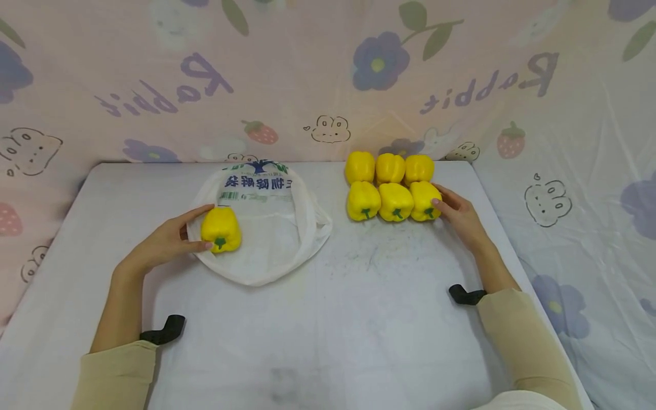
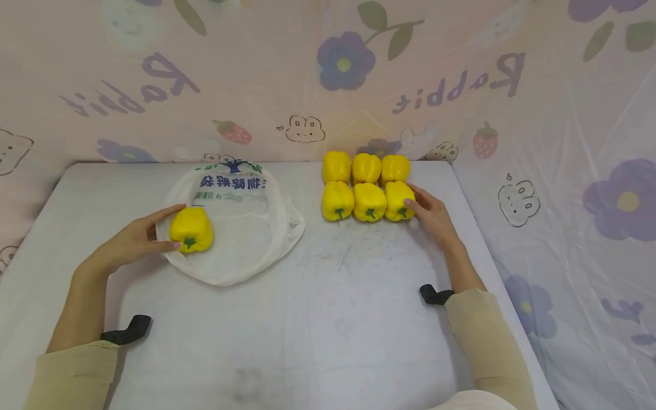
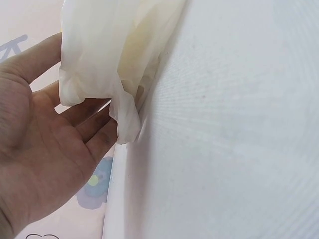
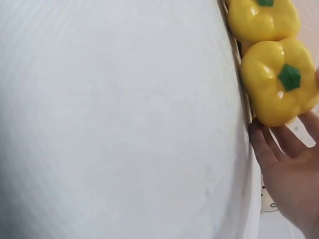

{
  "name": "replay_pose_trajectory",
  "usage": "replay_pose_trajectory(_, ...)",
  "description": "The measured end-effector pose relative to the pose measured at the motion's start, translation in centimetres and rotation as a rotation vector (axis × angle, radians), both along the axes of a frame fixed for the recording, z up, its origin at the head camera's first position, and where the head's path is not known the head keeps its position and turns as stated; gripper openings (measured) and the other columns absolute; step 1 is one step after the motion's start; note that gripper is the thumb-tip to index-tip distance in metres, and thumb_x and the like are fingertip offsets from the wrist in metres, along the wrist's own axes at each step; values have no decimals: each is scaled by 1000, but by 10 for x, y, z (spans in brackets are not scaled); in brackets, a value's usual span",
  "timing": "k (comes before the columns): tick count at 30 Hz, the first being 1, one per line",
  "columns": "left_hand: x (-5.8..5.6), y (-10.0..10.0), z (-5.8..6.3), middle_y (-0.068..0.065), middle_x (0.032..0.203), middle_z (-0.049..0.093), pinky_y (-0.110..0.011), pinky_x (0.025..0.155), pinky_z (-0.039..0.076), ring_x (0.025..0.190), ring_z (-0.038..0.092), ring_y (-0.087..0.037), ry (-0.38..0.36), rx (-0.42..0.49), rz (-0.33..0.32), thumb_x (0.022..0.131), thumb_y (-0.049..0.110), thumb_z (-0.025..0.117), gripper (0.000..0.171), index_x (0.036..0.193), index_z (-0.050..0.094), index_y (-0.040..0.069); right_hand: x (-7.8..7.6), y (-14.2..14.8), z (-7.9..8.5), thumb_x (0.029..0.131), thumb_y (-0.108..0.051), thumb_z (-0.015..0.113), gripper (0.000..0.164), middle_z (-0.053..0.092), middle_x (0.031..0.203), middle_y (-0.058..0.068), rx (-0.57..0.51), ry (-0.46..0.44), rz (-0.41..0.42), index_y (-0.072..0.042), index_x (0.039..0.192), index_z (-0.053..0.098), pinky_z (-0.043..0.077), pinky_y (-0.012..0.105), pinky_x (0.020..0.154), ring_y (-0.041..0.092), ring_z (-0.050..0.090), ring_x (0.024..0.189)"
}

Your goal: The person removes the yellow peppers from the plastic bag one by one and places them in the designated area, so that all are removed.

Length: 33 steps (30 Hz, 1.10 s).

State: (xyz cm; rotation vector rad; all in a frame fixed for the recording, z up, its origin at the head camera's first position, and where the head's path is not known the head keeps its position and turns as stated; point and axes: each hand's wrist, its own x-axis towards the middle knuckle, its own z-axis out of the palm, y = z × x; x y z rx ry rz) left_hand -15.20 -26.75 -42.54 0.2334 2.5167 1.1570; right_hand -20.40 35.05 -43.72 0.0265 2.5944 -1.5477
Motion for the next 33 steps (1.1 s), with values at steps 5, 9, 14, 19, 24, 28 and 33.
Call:
replay_pose_trajectory(5,1,0,2,-25,157,27,-68,106,31,121,37,-41,5,-7,3,89,33,74,87,159,24,22,8,-9,13,102,-38,54,61,30,161,10,-22,32,6,-15,155,35,32,37,115,28,29,145)
replay_pose_trajectory(9,3,0,3,-25,158,27,-69,107,29,125,36,-42,6,-7,12,89,33,75,87,159,24,21,8,-11,14,102,-28,55,55,36,157,16,-97,140,-15,-9,152,40,36,23,110,28,36,141)
replay_pose_trajectory(14,4,-3,1,-24,158,25,-67,108,28,127,35,-42,4,-1,21,88,34,76,89,159,24,20,-1,-11,9,99,-14,62,51,47,148,18,-221,293,-56,3,145,47,44,13,96,35,46,133)
replay_pose_trajectory(19,4,-5,0,-24,151,35,-56,99,40,115,39,-37,12,-36,28,88,36,76,90,160,23,23,-12,-12,6,96,-9,65,48,55,142,8,-239,397,-87,1,141,52,43,19,102,34,48,131)
replay_pose_trajectory(24,5,-6,2,-22,134,47,-41,86,44,106,43,-34,29,-63,33,88,36,75,90,160,23,23,-15,-26,20,95,-4,65,47,53,144,12,-240,447,-58,-1,141,54,40,29,108,32,48,132)
replay_pose_trajectory(28,6,-5,5,-21,131,49,-42,85,43,105,44,-33,31,-69,38,88,36,76,90,159,24,22,-13,-36,32,95,-5,65,47,51,145,14,-216,455,0,-4,141,54,40,30,108,31,48,132)
replay_pose_trajectory(33,8,0,7,-25,150,38,-59,101,42,118,44,-39,24,-56,32,87,37,76,90,159,24,22,-3,-45,41,94,-4,66,48,51,145,15,-252,449,62,-1,140,54,40,27,107,32,49,130)
